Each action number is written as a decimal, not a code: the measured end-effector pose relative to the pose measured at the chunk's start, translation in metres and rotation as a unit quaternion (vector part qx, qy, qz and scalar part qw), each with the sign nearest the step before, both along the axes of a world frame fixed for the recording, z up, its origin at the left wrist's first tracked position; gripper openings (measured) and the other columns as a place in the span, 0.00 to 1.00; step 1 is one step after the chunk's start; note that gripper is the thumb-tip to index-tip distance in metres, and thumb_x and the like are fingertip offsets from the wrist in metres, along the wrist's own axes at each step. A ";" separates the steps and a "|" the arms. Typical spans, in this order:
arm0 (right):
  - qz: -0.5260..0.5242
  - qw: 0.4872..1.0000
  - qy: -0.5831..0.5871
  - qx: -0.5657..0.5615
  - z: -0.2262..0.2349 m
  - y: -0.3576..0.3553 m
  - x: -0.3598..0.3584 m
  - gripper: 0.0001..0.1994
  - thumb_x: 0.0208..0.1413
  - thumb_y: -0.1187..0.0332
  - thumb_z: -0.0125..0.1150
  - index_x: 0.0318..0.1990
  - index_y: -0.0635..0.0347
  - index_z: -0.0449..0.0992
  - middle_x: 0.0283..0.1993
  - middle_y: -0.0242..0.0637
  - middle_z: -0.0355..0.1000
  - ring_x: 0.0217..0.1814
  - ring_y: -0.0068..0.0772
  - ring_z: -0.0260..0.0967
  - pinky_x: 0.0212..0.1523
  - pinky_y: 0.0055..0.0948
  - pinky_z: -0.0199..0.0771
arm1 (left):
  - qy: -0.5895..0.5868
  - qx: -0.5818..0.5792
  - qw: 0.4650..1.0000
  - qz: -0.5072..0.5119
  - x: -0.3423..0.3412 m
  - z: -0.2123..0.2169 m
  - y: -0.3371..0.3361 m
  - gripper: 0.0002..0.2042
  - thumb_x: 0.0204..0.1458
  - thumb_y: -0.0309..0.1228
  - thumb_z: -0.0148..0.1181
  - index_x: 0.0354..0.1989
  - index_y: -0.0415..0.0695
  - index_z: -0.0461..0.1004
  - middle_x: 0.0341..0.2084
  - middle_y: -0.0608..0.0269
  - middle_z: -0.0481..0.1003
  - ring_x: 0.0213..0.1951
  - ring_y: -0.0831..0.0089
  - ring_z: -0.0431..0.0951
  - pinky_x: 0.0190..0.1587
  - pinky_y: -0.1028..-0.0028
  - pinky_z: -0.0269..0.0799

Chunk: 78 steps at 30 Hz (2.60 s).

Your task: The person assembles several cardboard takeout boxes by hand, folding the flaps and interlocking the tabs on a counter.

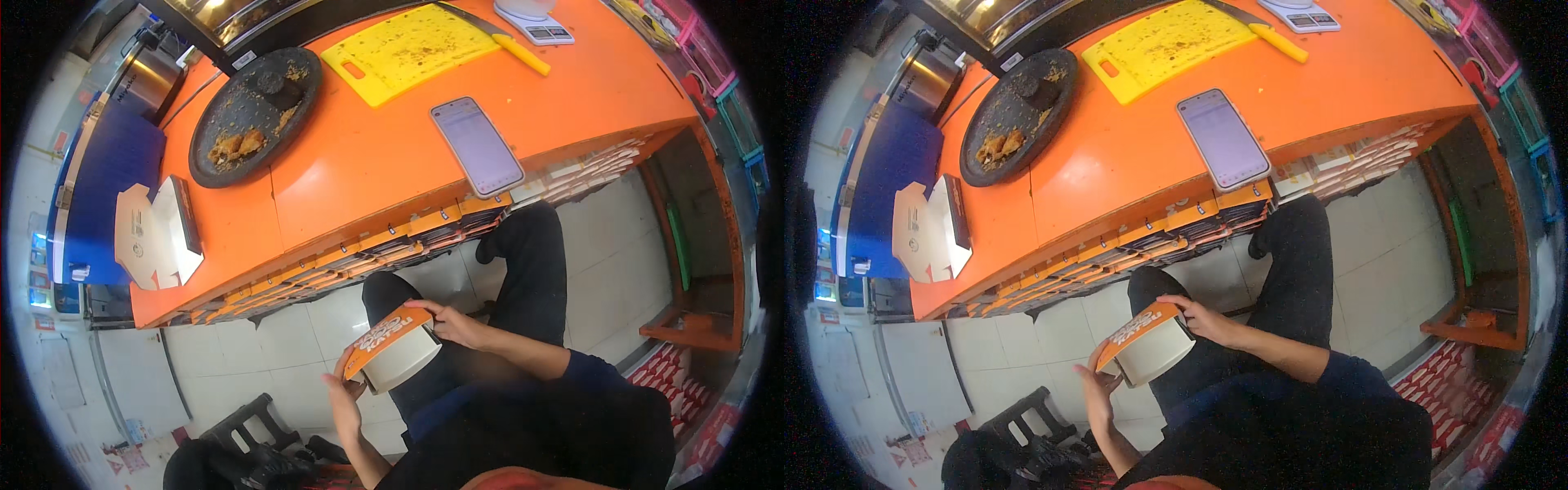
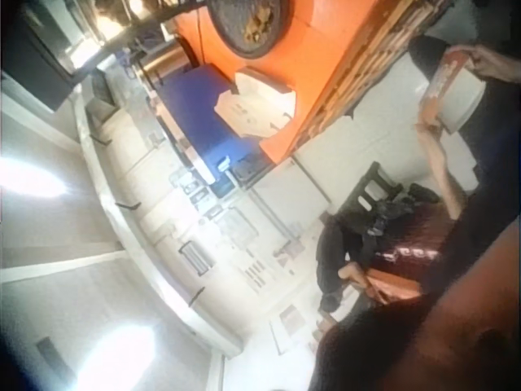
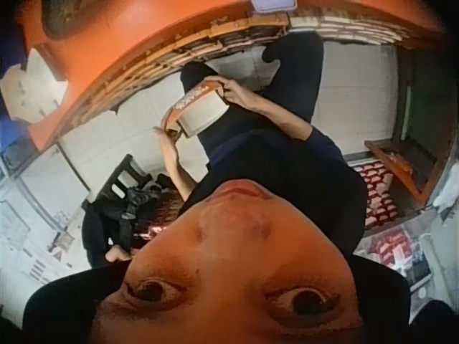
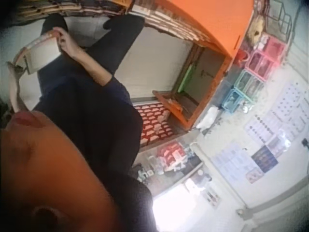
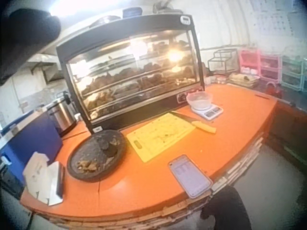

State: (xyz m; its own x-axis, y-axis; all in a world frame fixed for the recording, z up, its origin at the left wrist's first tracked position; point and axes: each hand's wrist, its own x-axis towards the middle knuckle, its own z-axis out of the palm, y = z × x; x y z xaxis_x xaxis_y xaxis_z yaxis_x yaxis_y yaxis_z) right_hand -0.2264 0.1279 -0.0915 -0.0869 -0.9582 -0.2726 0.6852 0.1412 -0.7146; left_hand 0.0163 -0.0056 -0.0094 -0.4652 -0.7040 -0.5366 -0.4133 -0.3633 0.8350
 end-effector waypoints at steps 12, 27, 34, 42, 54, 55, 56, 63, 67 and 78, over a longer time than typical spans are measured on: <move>-0.015 0.967 0.247 0.066 -0.033 0.016 0.013 0.20 0.65 0.68 0.56 0.64 0.52 0.70 0.66 0.45 0.63 0.72 0.38 0.55 0.70 0.32 0.54 | 0.041 -0.015 0.999 -0.032 0.021 -0.030 -0.005 0.25 0.67 0.39 0.49 0.69 0.39 0.60 0.67 0.50 0.62 0.68 0.64 0.61 0.67 0.65 0.58; -0.009 0.916 0.385 0.114 -0.005 0.007 0.041 0.21 0.61 0.56 0.62 0.62 0.34 0.74 0.65 0.49 0.49 0.71 0.52 0.45 0.71 0.44 0.49 | 0.016 0.054 0.991 0.125 0.016 -0.037 -0.004 0.18 0.63 0.43 0.57 0.48 0.39 0.75 0.35 0.63 0.77 0.41 0.77 0.76 0.41 0.73 0.75; -0.022 0.906 0.408 0.109 0.004 0.011 0.051 0.22 0.61 0.54 0.62 0.63 0.34 0.73 0.65 0.53 0.47 0.71 0.56 0.42 0.70 0.47 0.47 | -0.005 0.040 0.992 0.118 0.014 -0.032 0.000 0.17 0.58 0.39 0.63 0.47 0.38 0.73 0.38 0.63 0.76 0.43 0.76 0.75 0.43 0.73 0.73; -0.026 0.914 0.392 0.103 0.018 0.010 0.059 0.25 0.60 0.54 0.62 0.65 0.35 0.71 0.67 0.57 0.46 0.72 0.59 0.39 0.71 0.50 0.44 | 0.078 0.086 0.965 0.235 0.014 -0.034 0.008 0.15 0.58 0.32 0.62 0.50 0.37 0.72 0.45 0.58 0.75 0.48 0.73 0.75 0.50 0.70 0.73; 0.324 0.675 0.661 -0.046 0.035 -0.024 0.014 0.70 0.23 0.33 0.76 0.73 0.64 0.46 0.72 0.62 0.41 0.79 0.60 0.29 0.60 0.89 0.36 | -0.075 -0.326 0.873 -0.356 0.017 -0.028 -0.022 0.32 0.42 0.39 0.74 0.60 0.58 0.72 0.68 0.47 0.55 0.70 0.44 0.53 0.70 0.51 0.53; 0.328 0.673 0.661 -0.055 0.034 -0.027 0.012 0.70 0.23 0.33 0.76 0.73 0.64 0.46 0.72 0.62 0.41 0.79 0.60 0.29 0.60 0.89 0.36 | -0.102 -0.330 0.840 -0.418 0.009 -0.023 -0.026 0.36 0.38 0.44 0.76 0.61 0.60 0.71 0.67 0.46 0.56 0.69 0.43 0.52 0.70 0.50 0.50; 0.373 0.627 0.681 -0.053 0.038 -0.034 0.014 0.71 0.22 0.33 0.77 0.73 0.64 0.45 0.72 0.62 0.42 0.79 0.61 0.30 0.60 0.89 0.37 | -0.135 -0.332 0.803 -0.476 0.008 -0.016 -0.028 0.41 0.34 0.49 0.77 0.63 0.62 0.69 0.65 0.45 0.57 0.69 0.41 0.52 0.71 0.49 0.48; 0.357 0.582 0.729 -0.051 0.021 -0.023 0.030 0.58 0.39 0.44 0.75 0.76 0.47 0.43 0.75 0.59 0.39 0.78 0.60 0.35 0.60 0.89 0.36 | -0.076 -0.438 0.794 -0.415 0.029 -0.057 -0.023 0.39 0.35 0.49 0.76 0.62 0.65 0.70 0.60 0.41 0.60 0.61 0.41 0.61 0.63 0.49 0.59; 0.258 0.622 0.738 -0.044 0.056 -0.021 0.013 0.51 0.46 0.47 0.70 0.75 0.41 0.46 0.76 0.52 0.39 0.78 0.61 0.36 0.64 0.82 0.38 | -0.107 -0.429 0.854 -0.273 0.038 -0.051 -0.065 0.38 0.40 0.46 0.75 0.64 0.62 0.69 0.59 0.40 0.61 0.61 0.43 0.60 0.65 0.53 0.57; -0.001 0.752 0.657 0.048 0.039 -0.013 0.004 0.20 0.62 0.67 0.59 0.60 0.60 0.70 0.66 0.53 0.54 0.69 0.59 0.53 0.68 0.47 0.56 | -0.332 -0.622 0.687 0.174 -0.020 -0.105 -0.291 0.41 0.42 0.51 0.72 0.65 0.48 0.66 0.58 0.33 0.57 0.60 0.41 0.56 0.63 0.49 0.53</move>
State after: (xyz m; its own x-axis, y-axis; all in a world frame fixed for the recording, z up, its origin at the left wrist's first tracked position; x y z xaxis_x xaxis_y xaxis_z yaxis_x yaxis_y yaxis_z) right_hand -0.2226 0.1153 -0.0526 -0.3441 -0.9388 -0.0180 -0.6043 0.2361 -0.7610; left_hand -0.0032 -0.2962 -0.1141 -0.0958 -0.8162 0.5698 -0.9220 0.2885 0.2583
